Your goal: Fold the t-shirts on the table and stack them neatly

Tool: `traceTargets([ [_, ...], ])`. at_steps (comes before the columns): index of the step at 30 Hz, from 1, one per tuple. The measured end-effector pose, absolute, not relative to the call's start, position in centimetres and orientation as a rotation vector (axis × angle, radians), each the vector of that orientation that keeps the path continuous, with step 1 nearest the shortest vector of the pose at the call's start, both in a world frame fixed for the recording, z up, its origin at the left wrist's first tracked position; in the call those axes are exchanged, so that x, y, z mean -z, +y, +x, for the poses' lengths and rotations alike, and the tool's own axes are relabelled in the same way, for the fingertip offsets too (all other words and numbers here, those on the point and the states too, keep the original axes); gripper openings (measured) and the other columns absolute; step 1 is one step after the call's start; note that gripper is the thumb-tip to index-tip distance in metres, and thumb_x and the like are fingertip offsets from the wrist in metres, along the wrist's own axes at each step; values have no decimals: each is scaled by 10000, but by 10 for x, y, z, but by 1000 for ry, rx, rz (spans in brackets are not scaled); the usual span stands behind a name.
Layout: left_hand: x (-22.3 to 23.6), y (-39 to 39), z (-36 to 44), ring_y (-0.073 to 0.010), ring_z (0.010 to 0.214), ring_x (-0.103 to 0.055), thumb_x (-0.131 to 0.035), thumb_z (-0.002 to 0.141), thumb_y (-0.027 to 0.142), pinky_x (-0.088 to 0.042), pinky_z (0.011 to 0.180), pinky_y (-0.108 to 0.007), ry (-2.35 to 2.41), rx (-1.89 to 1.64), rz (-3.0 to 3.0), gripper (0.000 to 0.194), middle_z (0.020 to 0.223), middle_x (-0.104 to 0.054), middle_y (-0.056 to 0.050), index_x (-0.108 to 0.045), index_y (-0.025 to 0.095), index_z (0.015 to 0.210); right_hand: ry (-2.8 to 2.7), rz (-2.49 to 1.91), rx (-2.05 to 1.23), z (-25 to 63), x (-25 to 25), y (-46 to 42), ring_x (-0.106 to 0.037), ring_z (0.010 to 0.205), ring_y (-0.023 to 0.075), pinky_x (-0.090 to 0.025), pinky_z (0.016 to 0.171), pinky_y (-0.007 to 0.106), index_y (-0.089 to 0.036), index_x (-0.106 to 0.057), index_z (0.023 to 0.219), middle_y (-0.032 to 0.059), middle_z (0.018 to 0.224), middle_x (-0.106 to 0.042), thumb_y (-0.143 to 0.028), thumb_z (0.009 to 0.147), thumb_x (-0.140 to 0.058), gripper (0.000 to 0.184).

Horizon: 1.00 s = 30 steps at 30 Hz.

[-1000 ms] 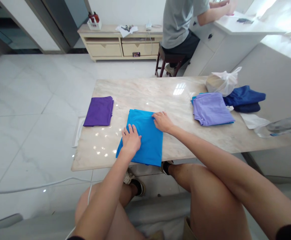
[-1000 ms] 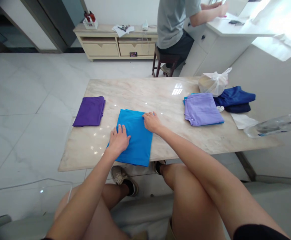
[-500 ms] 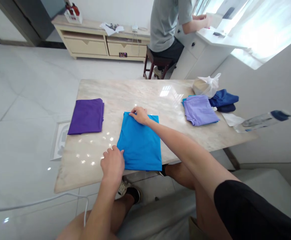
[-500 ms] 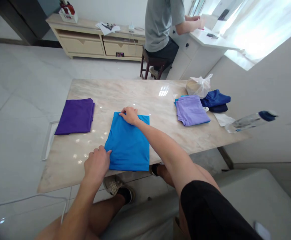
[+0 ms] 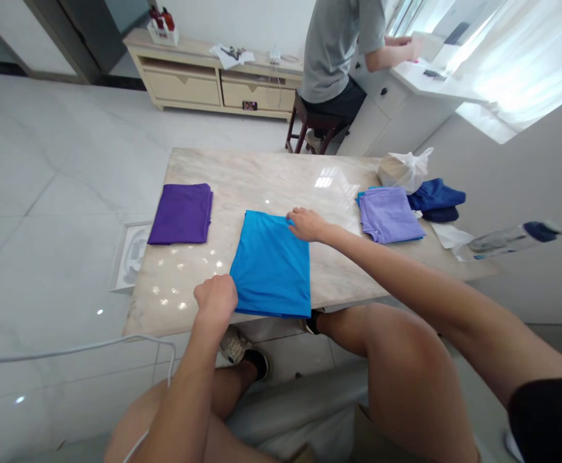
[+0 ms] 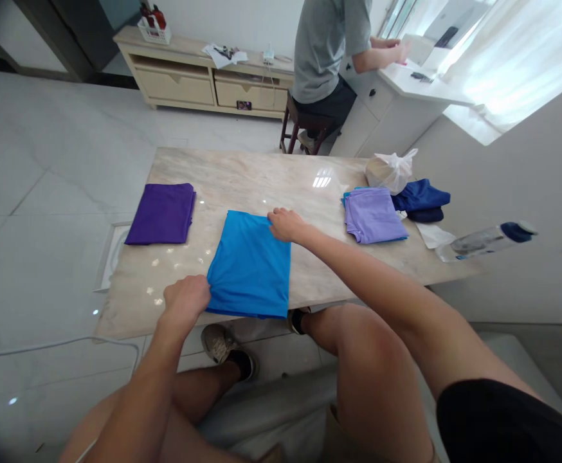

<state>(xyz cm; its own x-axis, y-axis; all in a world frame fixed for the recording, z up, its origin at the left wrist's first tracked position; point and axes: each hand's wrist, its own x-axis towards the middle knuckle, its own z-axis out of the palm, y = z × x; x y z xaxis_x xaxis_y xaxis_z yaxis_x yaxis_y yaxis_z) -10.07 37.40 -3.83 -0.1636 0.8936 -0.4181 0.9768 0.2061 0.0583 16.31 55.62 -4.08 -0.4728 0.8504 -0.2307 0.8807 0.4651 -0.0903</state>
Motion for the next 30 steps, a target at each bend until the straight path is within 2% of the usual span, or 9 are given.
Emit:
traceTargets([
  [3,35,375,-106,-388,1185,-768,-517,1066,263,-622,938,-446,2229,310,1804,369,1249,-782,-265,-776,114,1283,2526,1369,387,185,42,511,-575,1497,460,-466,1235,580,-114,-549,1648,266,1678,-538,-344,1099,-581,596],
  [6,36,380,-99,-389,1403,-658,-475,1098,274,-590,1091,-496,2131,85,2130,530,1540,-667,-262,-606,139,1593,2598,1144,567,192,55,471,-337,1695,437,-313,1375,570,-143,-399,1770,202,1856,-295,-383,1108,-589,730],
  [9,49,388,-86,-345,1681,-388,-495,1108,281,-385,1347,-534,1743,7,2376,661,1831,-396,-142,-416,231,1762,2555,1009,760,196,63,450,-189,1751,405,-232,1420,535,-169,-396,1784,148,1880,-239,-345,1052,-684,806],
  [12,63,391,-78,-340,1761,-202,-521,1123,362,-231,1420,-564,1580,146,2326,708,1890,-239,-88,-348,226,1796,2433,1078,924,205,56,451,-318,1713,405,-342,1381,495,-197,-520,1725,124,1852,-334,-296,998,-753,770],
  [15,65,386,-75,-393,1756,-195,-577,1107,384,-261,1402,-586,1641,277,2204,767,1889,-194,-133,-328,166,1799,2431,1262,1021,216,42,464,-640,1489,354,-495,1258,420,-205,-792,1433,125,1600,-682,-249,1036,-694,411],
  [19,52,376,-79,-445,1620,-478,-709,1027,314,-410,1313,-565,1727,322,2164,653,1777,-442,-249,-583,125,1638,2262,1927,1123,224,38,476,-819,1069,321,-636,980,391,-143,-838,1021,171,1146,-854,-151,999,-731,110],
  [22,42,382,-95,-424,1303,-736,-625,1067,343,-585,1070,-496,1849,222,2114,332,1399,-756,-247,-794,145,1273,1794,2277,1597,223,45,476,-811,826,253,-660,739,330,-133,-768,912,155,929,-843,-190,948,-849,106],
  [24,41,394,-109,-397,1194,-765,-568,1088,349,-602,981,-453,1974,61,2078,317,1254,-787,-221,-790,150,1196,1518,2349,1847,219,49,473,-806,807,223,-634,680,283,-131,-756,909,145,901,-839,-208,932,-888,154],
  [30,57,430,-126,-337,1236,-757,-475,1116,296,-560,996,-373,2028,-177,1826,353,1301,-794,-204,-690,126,1337,1277,2400,1908,204,50,475,-800,827,149,-413,557,218,-150,-789,950,119,1120,-869,-239,1016,-793,111],
])
